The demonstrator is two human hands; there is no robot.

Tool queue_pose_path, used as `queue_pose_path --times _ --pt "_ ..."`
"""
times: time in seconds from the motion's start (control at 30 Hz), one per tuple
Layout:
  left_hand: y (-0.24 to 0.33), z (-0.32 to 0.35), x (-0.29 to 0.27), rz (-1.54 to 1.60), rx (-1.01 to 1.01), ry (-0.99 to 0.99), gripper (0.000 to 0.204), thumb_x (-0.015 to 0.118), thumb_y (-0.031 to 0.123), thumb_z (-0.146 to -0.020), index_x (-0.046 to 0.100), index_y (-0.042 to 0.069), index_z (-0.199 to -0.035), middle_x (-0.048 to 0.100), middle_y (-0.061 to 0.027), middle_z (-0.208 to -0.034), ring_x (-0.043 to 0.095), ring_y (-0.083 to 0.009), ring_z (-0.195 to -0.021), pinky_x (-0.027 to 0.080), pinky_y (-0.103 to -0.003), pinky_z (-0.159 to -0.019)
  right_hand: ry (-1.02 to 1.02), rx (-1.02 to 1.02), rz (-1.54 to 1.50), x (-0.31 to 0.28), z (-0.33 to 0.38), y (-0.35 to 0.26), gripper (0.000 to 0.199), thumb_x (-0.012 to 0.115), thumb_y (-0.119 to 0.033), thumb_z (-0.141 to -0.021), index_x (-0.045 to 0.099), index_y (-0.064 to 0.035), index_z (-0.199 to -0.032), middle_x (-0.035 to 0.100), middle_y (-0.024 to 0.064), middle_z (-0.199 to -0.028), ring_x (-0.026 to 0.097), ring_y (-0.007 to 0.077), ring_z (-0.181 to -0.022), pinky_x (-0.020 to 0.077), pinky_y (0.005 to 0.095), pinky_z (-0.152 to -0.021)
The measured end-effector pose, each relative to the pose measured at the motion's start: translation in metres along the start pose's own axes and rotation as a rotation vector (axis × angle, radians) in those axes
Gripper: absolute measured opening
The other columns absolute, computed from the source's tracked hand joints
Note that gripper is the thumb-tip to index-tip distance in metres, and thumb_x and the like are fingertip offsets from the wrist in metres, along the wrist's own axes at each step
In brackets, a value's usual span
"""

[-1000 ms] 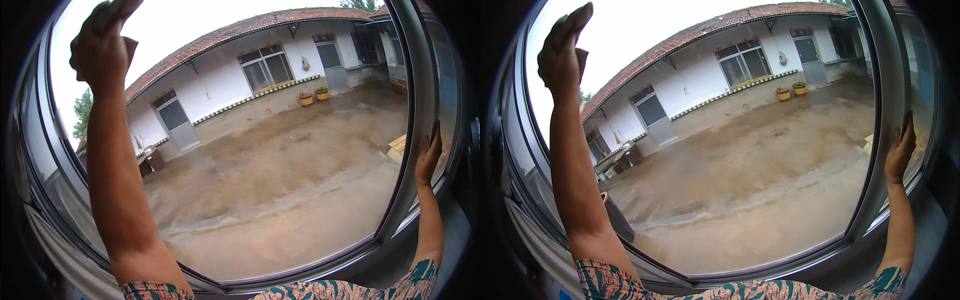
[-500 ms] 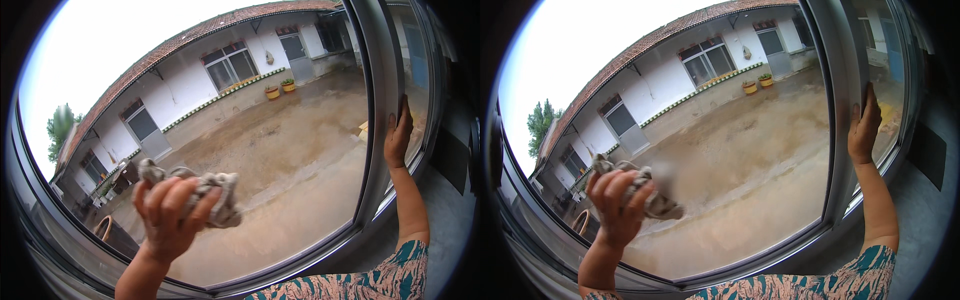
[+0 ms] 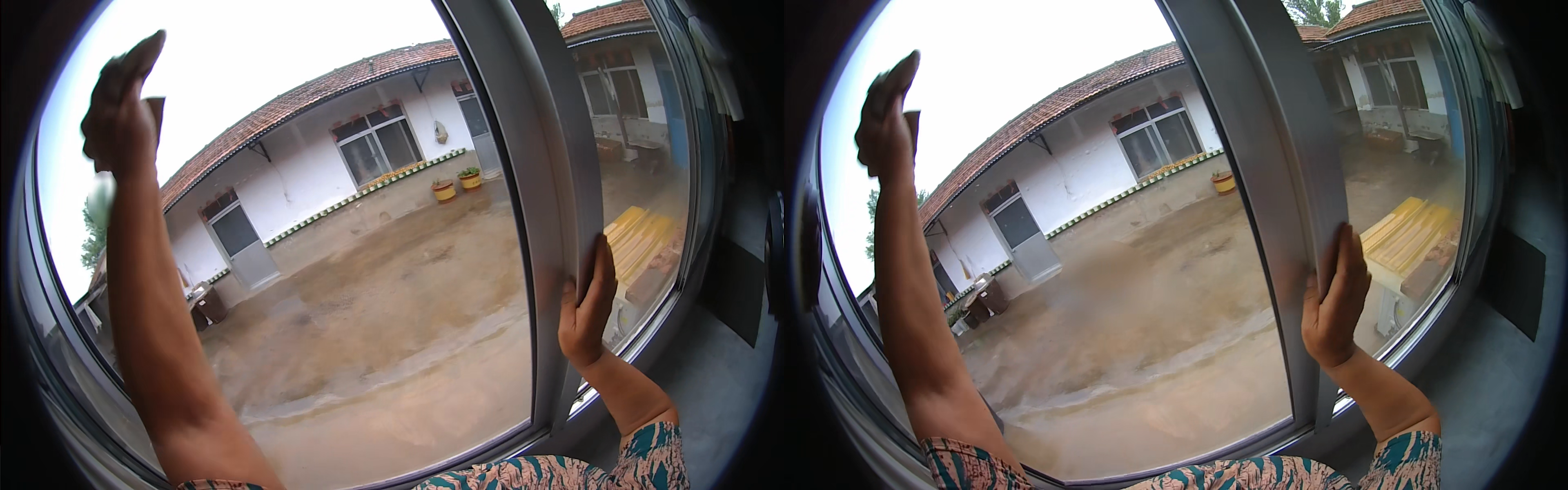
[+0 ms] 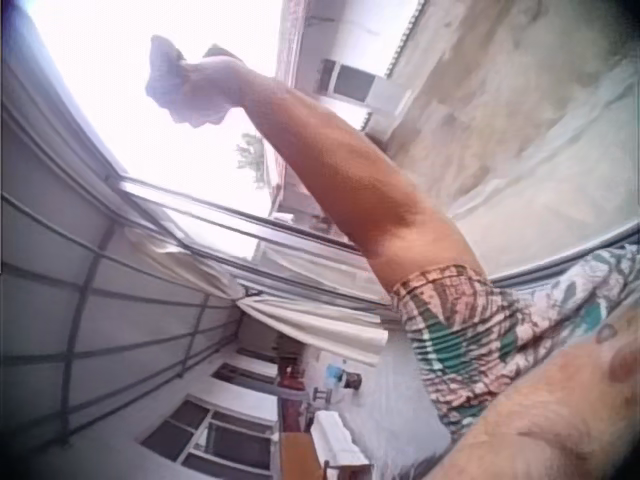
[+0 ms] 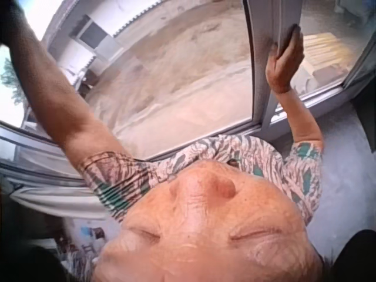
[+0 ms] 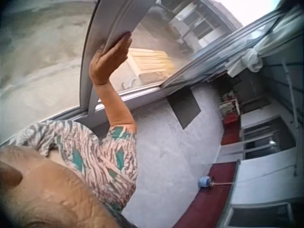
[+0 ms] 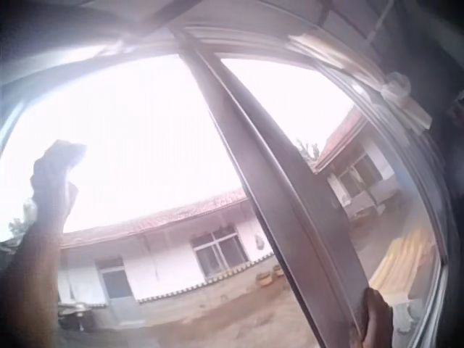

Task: The person wipes a glass window and its frame using a cloth, reaching various parts of the glass. The person pulls a curtain aside and wipes the surface underneath.

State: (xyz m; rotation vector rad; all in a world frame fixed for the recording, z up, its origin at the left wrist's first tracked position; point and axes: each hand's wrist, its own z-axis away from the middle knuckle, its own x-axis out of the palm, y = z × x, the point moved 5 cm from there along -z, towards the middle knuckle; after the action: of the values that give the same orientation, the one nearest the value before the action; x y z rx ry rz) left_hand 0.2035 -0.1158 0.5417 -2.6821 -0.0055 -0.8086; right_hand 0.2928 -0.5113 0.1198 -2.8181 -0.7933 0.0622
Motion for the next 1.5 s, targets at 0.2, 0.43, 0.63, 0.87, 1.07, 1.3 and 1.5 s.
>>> queue_pose_path --times 0.2,0.43,0.63,0.87,1.07,1.3,1.5 --pt "0.233 -0.01 0.008 0.242 0.341 -0.012 0.018 0.06 0.002 -0.084 0.074 0.013 -0.085 0.073 -0.0013 -0.088 0.067 -0.0157 -0.08 0.054 -0.027 -0.075 -0.073 -0.033 -0.036 -0.003 -0.004 0.001 0.066 0.049 -0.008 -0.092 0.019 0.0063 -0.149 0.029 0.0274 -0.151 0.034 0.0423 -0.136 0.028 0.045 -0.104" --pt "0.3 0.06 -0.038 0.295 0.145 -0.069 0.014 0.061 0.015 -0.086 0.07 0.013 -0.097 0.066 -0.0074 -0.086 0.061 -0.0218 -0.077 0.048 -0.036 -0.07 -0.146 -0.037 -0.133 -0.007 -0.005 0.002 0.077 0.055 -0.003 -0.083 0.017 0.0066 -0.15 0.03 0.0318 -0.148 0.034 0.0419 -0.136 0.029 0.0422 -0.097" --pt "0.322 0.182 -0.099 0.236 0.147 -0.38 0.03 0.068 0.017 -0.076 0.065 0.024 -0.106 0.057 0.0034 -0.105 0.052 -0.0183 -0.103 0.036 -0.038 -0.089 -0.19 -0.023 -0.218 -0.01 0.0 0.007 0.075 0.052 -0.004 -0.085 0.015 0.007 -0.149 0.023 0.0257 -0.153 0.026 0.0431 -0.139 0.0184 0.0481 -0.113" --pt "0.377 0.306 -0.192 0.358 0.0 -0.589 0.02 0.074 0.023 -0.075 0.069 0.03 -0.093 0.06 0.0091 -0.109 0.053 -0.0133 -0.104 0.034 -0.037 -0.098 -0.108 -0.114 -0.185 -0.013 0.011 0.012 0.076 0.055 0.0 -0.083 0.017 0.007 -0.149 0.024 0.0235 -0.154 0.03 0.0399 -0.138 0.0202 0.0434 -0.114" --pt "0.41 0.401 -0.265 0.496 -0.021 -0.763 0.025 0.078 0.022 -0.07 0.071 0.028 -0.093 0.059 0.0079 -0.109 0.051 -0.0146 -0.103 0.033 -0.035 -0.094 0.004 -0.227 -0.202 0.003 0.023 0.022 0.074 0.046 0.002 -0.078 0.018 0.0089 -0.147 0.025 0.025 -0.152 0.028 0.0412 -0.138 0.0199 0.0433 -0.115" --pt "0.447 0.499 -0.33 0.689 0.195 -1.008 0.025 0.067 0.025 -0.08 0.069 0.027 -0.105 0.055 0.0048 -0.121 0.049 -0.014 -0.113 0.032 -0.033 -0.1 -0.006 -0.264 -0.279 0.007 0.026 0.031 0.074 0.042 0.003 -0.079 0.016 0.0084 -0.148 0.022 0.024 -0.154 0.025 0.0385 -0.142 0.0173 0.0416 -0.116" --pt "0.459 0.57 -0.385 0.76 0.359 -1.267 0.038 0.055 0.023 -0.084 0.061 0.018 -0.121 0.049 -0.0006 -0.127 0.043 -0.0172 -0.122 0.028 -0.035 -0.109 -0.043 -0.168 -0.354 0.01 0.027 0.03 0.076 0.043 0.005 -0.078 0.015 0.0076 -0.149 0.023 0.0239 -0.154 0.021 0.0362 -0.144 0.016 0.0404 -0.117"
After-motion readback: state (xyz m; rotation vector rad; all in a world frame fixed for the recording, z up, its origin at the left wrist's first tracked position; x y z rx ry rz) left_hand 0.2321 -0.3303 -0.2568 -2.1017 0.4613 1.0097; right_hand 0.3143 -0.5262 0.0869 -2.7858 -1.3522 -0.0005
